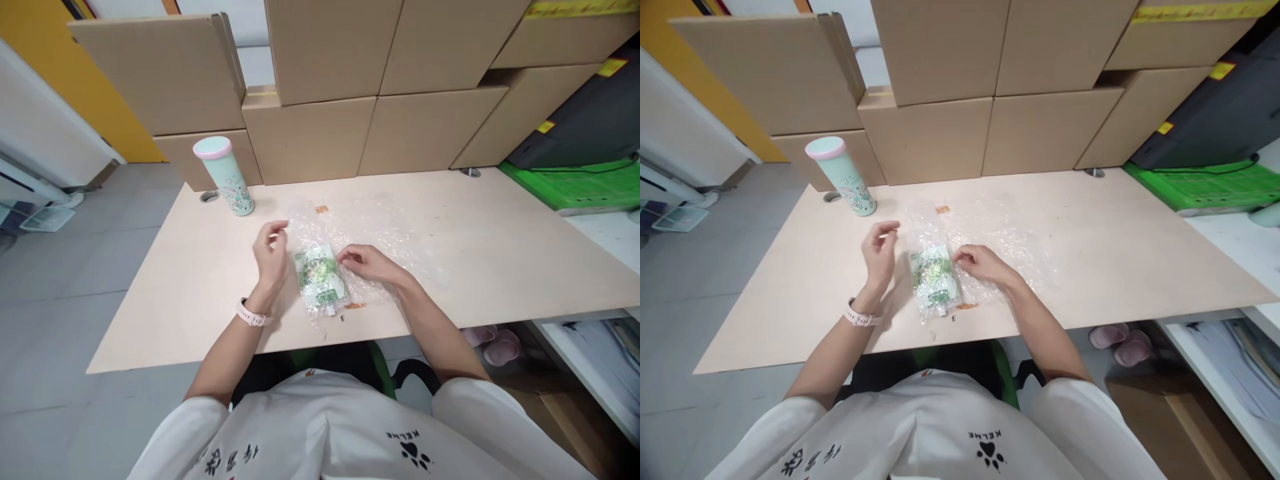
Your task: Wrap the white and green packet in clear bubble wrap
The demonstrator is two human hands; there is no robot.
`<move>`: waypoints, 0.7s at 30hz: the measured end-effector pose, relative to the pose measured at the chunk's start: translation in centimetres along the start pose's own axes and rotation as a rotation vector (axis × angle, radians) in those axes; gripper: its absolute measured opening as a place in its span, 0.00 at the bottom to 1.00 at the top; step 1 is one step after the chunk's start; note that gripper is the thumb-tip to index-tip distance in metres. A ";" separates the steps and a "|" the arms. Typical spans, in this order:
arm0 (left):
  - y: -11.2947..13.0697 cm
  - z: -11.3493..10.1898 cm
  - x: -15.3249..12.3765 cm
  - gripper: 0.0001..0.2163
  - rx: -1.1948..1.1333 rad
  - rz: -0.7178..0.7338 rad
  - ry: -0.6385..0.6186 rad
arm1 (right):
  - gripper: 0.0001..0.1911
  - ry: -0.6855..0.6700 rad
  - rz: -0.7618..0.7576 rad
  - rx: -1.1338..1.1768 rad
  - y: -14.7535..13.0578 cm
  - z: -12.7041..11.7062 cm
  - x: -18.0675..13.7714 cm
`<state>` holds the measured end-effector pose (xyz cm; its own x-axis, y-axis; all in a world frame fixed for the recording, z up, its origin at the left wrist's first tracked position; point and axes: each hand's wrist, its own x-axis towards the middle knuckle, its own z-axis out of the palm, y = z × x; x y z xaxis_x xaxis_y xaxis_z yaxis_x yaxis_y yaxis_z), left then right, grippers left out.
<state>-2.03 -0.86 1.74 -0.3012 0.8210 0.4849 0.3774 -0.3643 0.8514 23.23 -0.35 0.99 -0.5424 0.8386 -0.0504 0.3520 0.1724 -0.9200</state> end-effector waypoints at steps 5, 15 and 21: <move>1.3 2.8 -3.9 0.20 0.373 0.449 -0.777 | 0.08 0.043 -0.046 -0.156 1.2 -0.8 0.2; 2.7 3.8 -3.9 0.23 0.591 0.602 -0.825 | 0.11 0.108 0.083 -0.404 1.5 -2.1 -0.3; 3.0 2.9 -3.2 0.20 0.589 0.583 -0.705 | 0.12 0.113 0.075 -0.498 0.6 -2.2 -0.6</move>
<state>2.63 -3.27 2.19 0.5595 0.7262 0.3995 0.7167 -0.6660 0.2070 25.41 0.37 1.29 -0.4262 0.9037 -0.0414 0.7222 0.3123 -0.6172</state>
